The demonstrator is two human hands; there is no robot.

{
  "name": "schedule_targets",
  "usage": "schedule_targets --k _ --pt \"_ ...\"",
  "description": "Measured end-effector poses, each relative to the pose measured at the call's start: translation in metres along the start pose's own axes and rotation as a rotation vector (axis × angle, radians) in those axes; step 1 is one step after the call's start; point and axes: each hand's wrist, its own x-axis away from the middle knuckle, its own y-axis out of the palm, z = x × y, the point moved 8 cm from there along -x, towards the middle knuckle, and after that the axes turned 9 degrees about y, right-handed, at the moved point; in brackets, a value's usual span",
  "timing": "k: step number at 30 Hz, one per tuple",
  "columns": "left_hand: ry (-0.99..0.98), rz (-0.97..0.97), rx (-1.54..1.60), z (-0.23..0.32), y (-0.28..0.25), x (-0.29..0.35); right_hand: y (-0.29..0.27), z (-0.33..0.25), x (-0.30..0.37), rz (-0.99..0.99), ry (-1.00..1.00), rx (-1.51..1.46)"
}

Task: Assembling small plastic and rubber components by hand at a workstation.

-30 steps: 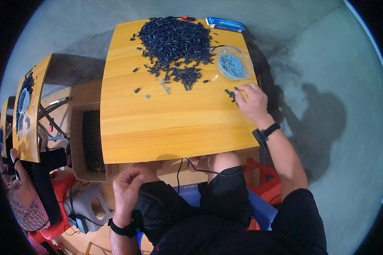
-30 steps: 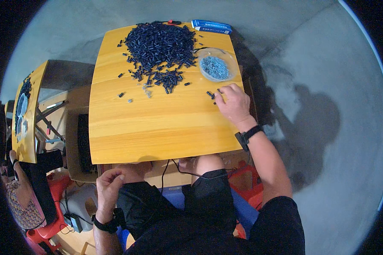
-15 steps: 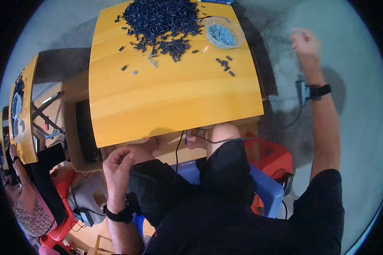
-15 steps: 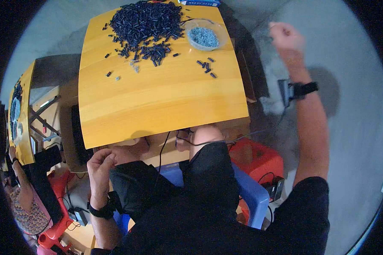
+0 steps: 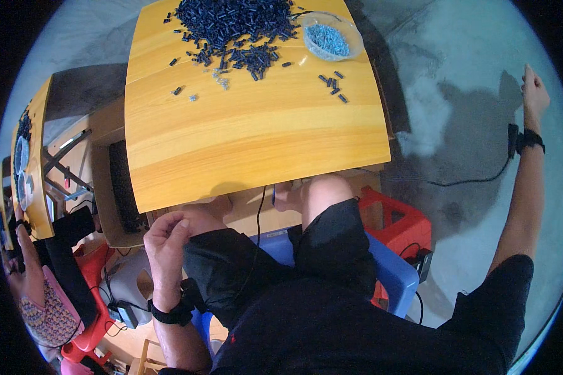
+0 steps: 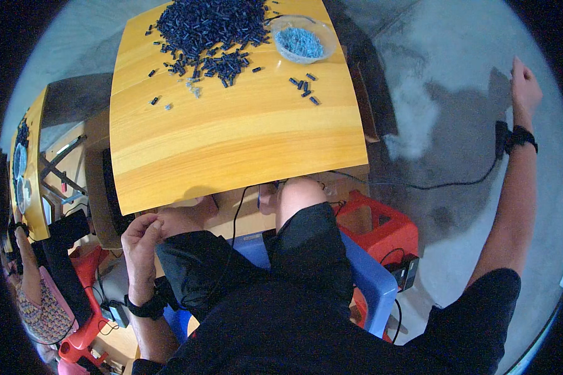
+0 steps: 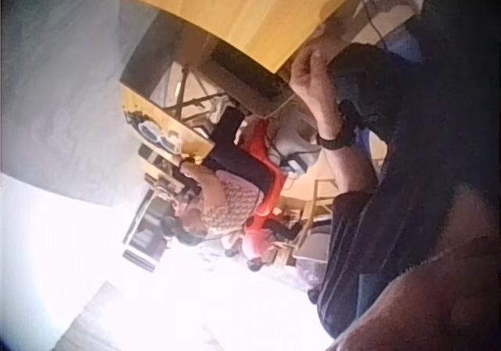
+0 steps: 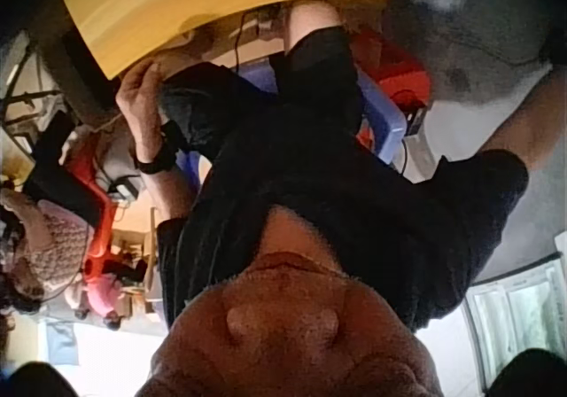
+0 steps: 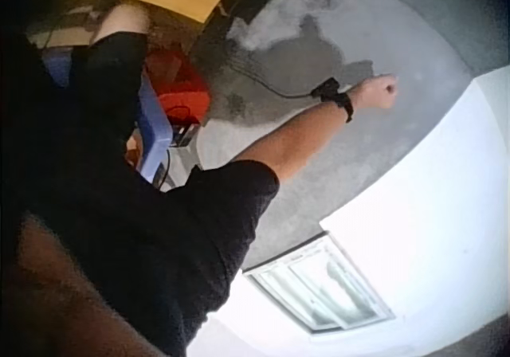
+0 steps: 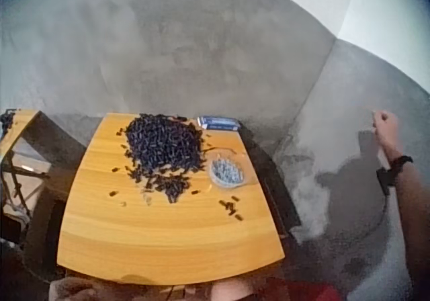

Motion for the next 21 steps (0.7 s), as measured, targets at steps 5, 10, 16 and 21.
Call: schedule_targets --k 5,10,16,21 --pt "-0.027 0.03 0.013 -0.002 -0.006 0.001 0.006 -0.034 0.12 -0.707 -0.311 -0.268" --pt "-0.039 0.034 0.042 -0.006 -0.007 -0.003 0.012 -0.057 0.427 -1.896 -0.626 0.1" --pt "-0.014 0.051 0.06 0.006 -0.012 -0.007 -0.013 -0.012 0.536 -1.975 -0.84 0.463" --pt "-0.016 0.111 0.012 0.0 -0.028 -0.004 0.006 0.003 0.551 -2.072 -0.494 0.688"
